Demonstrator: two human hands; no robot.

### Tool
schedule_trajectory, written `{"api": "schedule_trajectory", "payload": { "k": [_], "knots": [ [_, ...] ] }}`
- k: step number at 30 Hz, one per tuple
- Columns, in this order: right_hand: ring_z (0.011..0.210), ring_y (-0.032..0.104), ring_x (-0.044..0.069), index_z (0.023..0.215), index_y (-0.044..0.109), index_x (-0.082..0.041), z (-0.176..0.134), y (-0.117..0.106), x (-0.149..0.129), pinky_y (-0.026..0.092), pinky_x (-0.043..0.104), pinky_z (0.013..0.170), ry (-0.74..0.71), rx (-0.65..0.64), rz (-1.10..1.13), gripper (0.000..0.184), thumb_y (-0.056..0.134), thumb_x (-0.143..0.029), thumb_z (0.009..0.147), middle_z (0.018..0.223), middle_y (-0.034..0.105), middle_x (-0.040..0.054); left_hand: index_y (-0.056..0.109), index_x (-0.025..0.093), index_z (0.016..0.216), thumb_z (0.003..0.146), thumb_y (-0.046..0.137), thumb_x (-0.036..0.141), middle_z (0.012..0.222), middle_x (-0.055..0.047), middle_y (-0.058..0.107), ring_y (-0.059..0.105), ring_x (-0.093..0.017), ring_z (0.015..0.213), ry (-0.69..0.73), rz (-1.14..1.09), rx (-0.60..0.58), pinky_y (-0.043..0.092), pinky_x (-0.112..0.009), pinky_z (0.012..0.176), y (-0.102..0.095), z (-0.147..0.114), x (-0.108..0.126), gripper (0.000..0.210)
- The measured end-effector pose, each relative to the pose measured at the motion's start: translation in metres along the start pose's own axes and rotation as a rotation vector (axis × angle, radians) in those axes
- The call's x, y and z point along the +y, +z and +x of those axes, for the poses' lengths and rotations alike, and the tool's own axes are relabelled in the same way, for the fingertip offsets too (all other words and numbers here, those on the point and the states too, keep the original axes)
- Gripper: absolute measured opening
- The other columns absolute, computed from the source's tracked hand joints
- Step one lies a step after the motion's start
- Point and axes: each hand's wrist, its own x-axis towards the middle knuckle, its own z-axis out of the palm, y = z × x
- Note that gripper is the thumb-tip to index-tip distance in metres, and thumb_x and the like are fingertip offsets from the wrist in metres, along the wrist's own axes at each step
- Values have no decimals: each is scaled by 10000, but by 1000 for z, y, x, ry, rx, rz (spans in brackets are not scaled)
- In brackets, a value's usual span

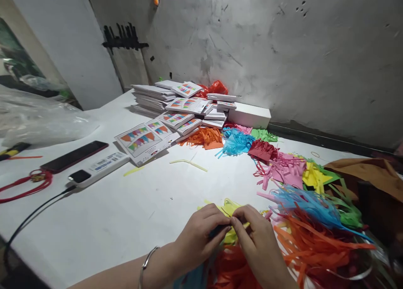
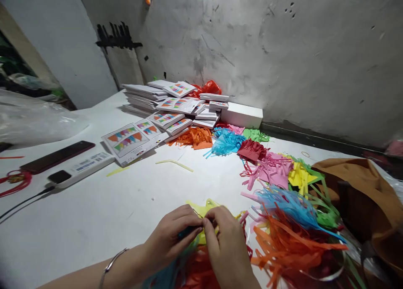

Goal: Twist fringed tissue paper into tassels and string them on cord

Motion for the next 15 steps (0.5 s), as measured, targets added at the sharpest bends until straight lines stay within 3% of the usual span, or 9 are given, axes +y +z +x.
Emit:
{"api": "schedule_trajectory", "payload": {
  "k": [4, 7, 9, 12, 13, 15],
  "knots": [
    [909, 579, 157, 901, 596, -221, 3, -4, -13, 445, 274, 815, -33, 159, 318, 214, 509, -396, 991, 973, 605, 23, 651, 224, 1005, 934, 548, 115, 819, -49, 694, 625, -186, 758, 30, 29, -41, 507, -278, 676, -1, 2, -2, 166],
    [708, 548, 122, 917, 526, -235, 5, -12, -27, 447, 251, 679, -45, 282, 749, 241, 521, -463, 995, 783, 585, -33, 686, 243, 962, 922, 546, 150, 865, -62, 711, 653, -208, 797, -4, 59, -143, 536, -292, 693, -5, 5, -3, 173],
    [534, 444, 98, 915, 463, -252, 4, -18, -36, 383, 221, 545, -92, 283, 944, 266, 560, -493, 972, 618, 498, -93, 701, 265, 1071, 901, 551, 176, 1080, -95, 715, 669, -254, 979, -52, 66, -172, 563, -353, 831, -8, 10, 4, 243],
    [442, 296, 71, 912, 446, -253, 1, -24, -52, 274, 191, 464, -110, 219, 991, 310, 629, -502, 921, 528, 412, -134, 592, 274, 1333, 859, 582, 199, 1330, -114, 626, 601, -301, 1184, -77, -6, -186, 514, -423, 1001, -7, 22, 29, 480],
    [439, 281, 66, 906, 455, -249, 0, -27, -59, 257, 187, 461, -115, 206, 980, 301, 639, -487, 914, 523, 410, -134, 586, 258, 1333, 859, 586, 207, 1310, -112, 637, 605, -297, 1163, -69, -42, -212, 516, -413, 993, -3, 26, 40, 477],
    [438, 266, 61, 894, 479, -243, -4, -36, -77, 232, 184, 459, -143, 198, 961, 267, 653, -445, 903, 519, 414, -130, 673, 223, 1132, 892, 556, 214, 1112, -88, 709, 642, -260, 1002, -20, -56, -291, 538, -361, 899, 11, 36, 58, 267]
  ]
}}
